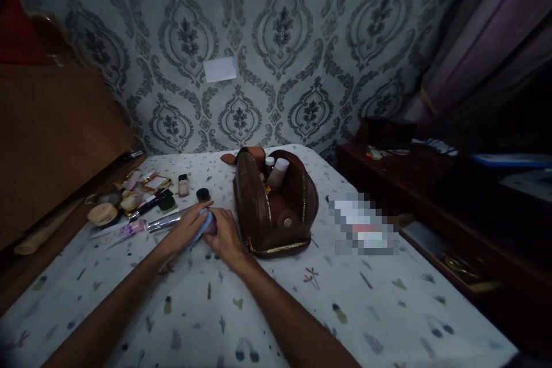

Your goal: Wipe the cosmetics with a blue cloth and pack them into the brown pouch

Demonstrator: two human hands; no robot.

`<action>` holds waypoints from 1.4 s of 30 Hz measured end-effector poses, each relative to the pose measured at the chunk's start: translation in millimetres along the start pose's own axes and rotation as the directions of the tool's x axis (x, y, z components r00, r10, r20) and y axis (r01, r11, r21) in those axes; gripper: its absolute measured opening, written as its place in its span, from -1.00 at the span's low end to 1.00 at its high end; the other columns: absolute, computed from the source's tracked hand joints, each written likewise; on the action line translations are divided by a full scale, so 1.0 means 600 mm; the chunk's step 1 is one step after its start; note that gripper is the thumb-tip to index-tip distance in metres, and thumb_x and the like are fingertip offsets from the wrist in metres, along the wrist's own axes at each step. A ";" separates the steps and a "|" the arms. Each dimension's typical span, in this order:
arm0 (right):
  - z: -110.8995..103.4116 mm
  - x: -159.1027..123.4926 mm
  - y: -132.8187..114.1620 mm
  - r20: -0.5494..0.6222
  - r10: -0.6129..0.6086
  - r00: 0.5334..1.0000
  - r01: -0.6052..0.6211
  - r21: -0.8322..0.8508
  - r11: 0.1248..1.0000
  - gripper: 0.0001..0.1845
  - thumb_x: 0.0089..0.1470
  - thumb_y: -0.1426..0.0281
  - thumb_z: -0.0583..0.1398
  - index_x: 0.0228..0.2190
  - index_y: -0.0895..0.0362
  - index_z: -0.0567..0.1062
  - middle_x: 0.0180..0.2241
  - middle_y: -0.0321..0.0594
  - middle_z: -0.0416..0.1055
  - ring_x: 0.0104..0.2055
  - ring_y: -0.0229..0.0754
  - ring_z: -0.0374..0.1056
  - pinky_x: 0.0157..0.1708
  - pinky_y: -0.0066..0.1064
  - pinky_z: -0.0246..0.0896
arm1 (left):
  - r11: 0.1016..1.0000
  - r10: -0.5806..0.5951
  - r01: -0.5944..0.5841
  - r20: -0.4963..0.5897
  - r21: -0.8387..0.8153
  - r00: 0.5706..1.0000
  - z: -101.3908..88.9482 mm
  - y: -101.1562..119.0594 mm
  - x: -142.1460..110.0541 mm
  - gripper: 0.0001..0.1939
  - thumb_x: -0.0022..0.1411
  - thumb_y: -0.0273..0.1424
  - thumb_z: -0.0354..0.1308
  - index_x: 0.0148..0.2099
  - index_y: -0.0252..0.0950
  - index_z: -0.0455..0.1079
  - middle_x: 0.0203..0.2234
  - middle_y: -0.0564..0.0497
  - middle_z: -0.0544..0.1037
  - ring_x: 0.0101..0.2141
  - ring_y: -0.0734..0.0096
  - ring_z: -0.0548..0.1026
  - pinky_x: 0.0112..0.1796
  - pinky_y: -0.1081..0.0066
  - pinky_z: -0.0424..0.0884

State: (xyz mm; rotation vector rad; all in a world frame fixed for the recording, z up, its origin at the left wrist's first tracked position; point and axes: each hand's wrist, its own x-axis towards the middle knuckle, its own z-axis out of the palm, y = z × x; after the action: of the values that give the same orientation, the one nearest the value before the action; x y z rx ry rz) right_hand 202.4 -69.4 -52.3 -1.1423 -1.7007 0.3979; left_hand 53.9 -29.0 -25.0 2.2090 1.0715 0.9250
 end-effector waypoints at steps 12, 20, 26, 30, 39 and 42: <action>-0.003 0.000 -0.008 0.028 0.028 0.999 -0.030 0.080 0.996 -0.47 -0.08 0.46 0.34 -0.01 0.09 0.44 -0.06 -0.11 0.47 -0.02 0.00 0.37 -0.01 -0.17 0.30 | 0.927 -0.229 0.192 -0.081 -0.323 0.970 -0.023 -0.030 -0.009 -0.71 0.17 -0.35 0.04 -0.05 -0.25 0.34 -0.23 0.02 0.56 -0.27 0.32 0.52 -0.27 0.36 0.46; -0.003 -0.002 -0.006 0.045 -0.026 0.999 0.022 0.092 0.996 -0.42 -0.08 0.56 0.30 0.03 0.08 0.41 -0.03 -0.11 0.43 0.03 0.00 0.35 0.05 -0.16 0.29 | 0.996 -0.065 0.077 -0.270 0.036 0.961 -0.028 -0.002 -0.017 -0.85 0.23 -0.30 0.11 -0.27 -0.24 0.45 -0.31 0.00 0.43 -0.21 0.24 0.44 -0.12 0.25 0.37; -0.004 -0.003 -0.011 0.087 -0.112 0.990 0.108 0.045 0.993 -0.41 -0.02 0.58 0.29 0.07 0.09 0.38 -0.01 -0.06 0.41 0.06 0.01 0.29 0.09 -0.11 0.26 | 0.999 -0.012 0.023 -0.265 0.036 0.964 -0.031 0.020 -0.020 -0.87 0.26 -0.33 0.13 -0.26 -0.26 0.46 -0.36 0.02 0.52 -0.28 0.27 0.48 -0.19 0.32 0.36; -0.004 -0.003 -0.012 0.091 -0.076 0.993 0.073 0.038 0.997 -0.43 -0.04 0.59 0.29 0.04 0.11 0.41 -0.01 -0.06 0.41 0.06 0.02 0.29 0.09 -0.11 0.26 | 0.996 0.085 -0.080 -0.239 0.033 0.967 -0.028 0.035 -0.025 -0.88 0.28 -0.32 0.15 -0.23 -0.26 0.45 -0.33 0.01 0.54 -0.26 0.28 0.48 -0.19 0.33 0.36; 0.006 0.000 0.009 0.014 0.105 0.994 -0.106 0.159 0.982 -0.42 -0.15 0.46 0.35 -0.01 0.11 0.45 -0.08 -0.11 0.47 -0.03 0.00 0.39 0.00 -0.17 0.31 | 0.960 0.269 -0.260 -0.075 0.108 0.960 -0.033 0.029 -0.021 -0.83 0.35 -0.30 0.09 -0.24 -0.24 0.46 -0.30 -0.05 0.51 -0.20 0.22 0.44 -0.15 0.27 0.36; 0.011 0.000 0.018 -0.013 0.148 0.989 -0.142 0.195 0.970 -0.41 -0.19 0.44 0.37 -0.04 0.10 0.45 -0.08 -0.12 0.48 -0.05 -0.01 0.41 -0.02 -0.18 0.33 | 0.969 0.210 -0.193 -0.104 0.151 0.972 -0.040 0.021 -0.019 -0.83 0.34 -0.31 0.08 -0.23 -0.24 0.45 -0.30 -0.04 0.51 -0.21 0.21 0.45 -0.15 0.26 0.35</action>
State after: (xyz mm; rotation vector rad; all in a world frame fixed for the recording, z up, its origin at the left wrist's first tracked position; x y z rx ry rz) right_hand 201.9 -62.5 -62.6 -1.1262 -1.5226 0.6221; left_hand 36.4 -41.7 -5.0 2.4407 1.0052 1.1117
